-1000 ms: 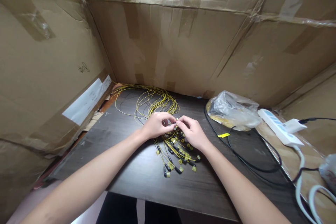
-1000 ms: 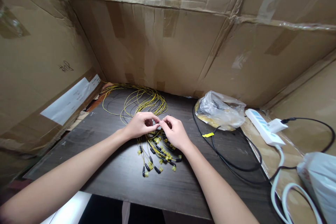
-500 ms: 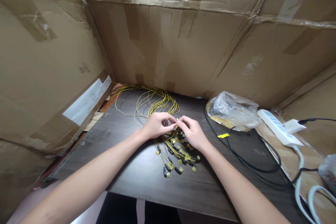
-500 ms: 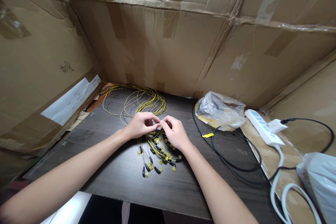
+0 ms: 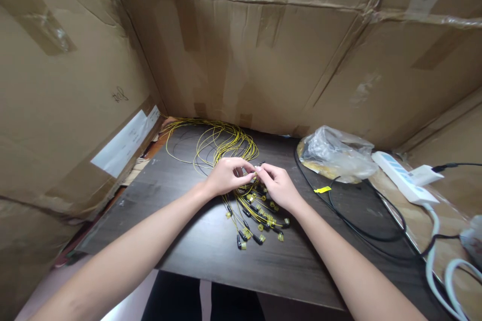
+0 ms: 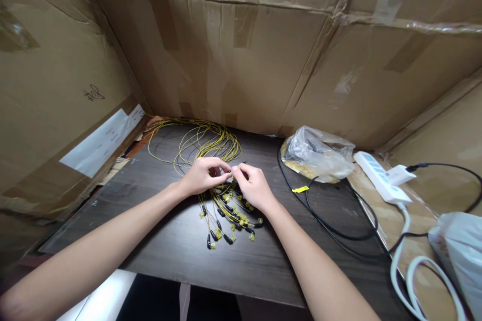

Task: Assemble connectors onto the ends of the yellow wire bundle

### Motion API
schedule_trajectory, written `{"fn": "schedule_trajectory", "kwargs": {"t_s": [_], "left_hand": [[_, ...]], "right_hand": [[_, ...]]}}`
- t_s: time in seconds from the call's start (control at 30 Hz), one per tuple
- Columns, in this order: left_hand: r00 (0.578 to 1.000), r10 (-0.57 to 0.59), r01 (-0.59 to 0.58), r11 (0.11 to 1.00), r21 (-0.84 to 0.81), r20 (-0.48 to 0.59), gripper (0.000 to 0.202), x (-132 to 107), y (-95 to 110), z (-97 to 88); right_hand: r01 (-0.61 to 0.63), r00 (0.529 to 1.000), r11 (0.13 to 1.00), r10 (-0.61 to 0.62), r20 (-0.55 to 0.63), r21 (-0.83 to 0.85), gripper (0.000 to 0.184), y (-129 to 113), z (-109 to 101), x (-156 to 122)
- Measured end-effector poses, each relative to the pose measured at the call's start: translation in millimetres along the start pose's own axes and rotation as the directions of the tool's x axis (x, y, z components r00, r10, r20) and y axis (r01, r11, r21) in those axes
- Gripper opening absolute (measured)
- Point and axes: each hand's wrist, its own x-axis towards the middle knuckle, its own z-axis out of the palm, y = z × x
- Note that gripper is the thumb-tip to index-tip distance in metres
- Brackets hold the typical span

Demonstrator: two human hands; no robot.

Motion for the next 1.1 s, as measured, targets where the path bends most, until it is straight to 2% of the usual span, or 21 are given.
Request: {"fn": "schedule_trajectory", "kwargs": {"t_s": [0.13, 0.2, 0.5, 0.57, 0.73, 0.93, 1.1], "left_hand": [[1.0, -0.003, 0.003, 1.0, 0.001, 0.001, 0.012, -0.4, -0.1, -0.4], [1.0, -0.002, 0.002, 1.0, 0.003, 0.004, 0.013, -0.4, -1.0, -0.6], [1.0, 0.021, -0.021, 0.999, 0.031, -0.001, 0.011, -0.1, -1.5, -0.6], [1.0, 0.01, -0.01, 0.999, 0.036, -0.002, 0.011, 0.0, -1.1, -0.6], [1.0, -0.009, 0.009, 1.0, 0.013, -0.004, 0.012, 0.4, -2.2, -0.4], [1.0, 0.027, -0.028, 0.998, 0.05, 0.008, 0.012, 0.2, -0.4, -0.9], [1.0, -0.01, 0.01, 0.999, 0.031, 0.0, 0.012, 1.0, 1.7, -1.2]], "right_hand": [[0.008, 1.0, 0.999, -0.007, -0.007, 0.047, 0.023, 0.1, -0.1, 0.5], [0.006, 1.0, 0.999, -0.005, -0.013, 0.054, 0.02, 1.0, 0.4, 0.7], [0.034, 0.999, 0.999, -0.035, -0.023, -0.028, 0.037, 0.0, 1.5, -0.6], [0.033, 0.999, 0.999, -0.034, -0.029, -0.026, 0.036, 0.0, 1.8, -0.6], [0.014, 0.999, 0.999, -0.013, -0.044, 0.028, 0.021, 0.3, 2.2, 0.1], [0.026, 0.999, 0.999, -0.027, -0.032, -0.03, 0.037, -0.5, 1.6, -0.4], [0.029, 0.998, 0.999, -0.029, -0.049, 0.013, 0.026, -0.4, 1.3, 0.2]]}}
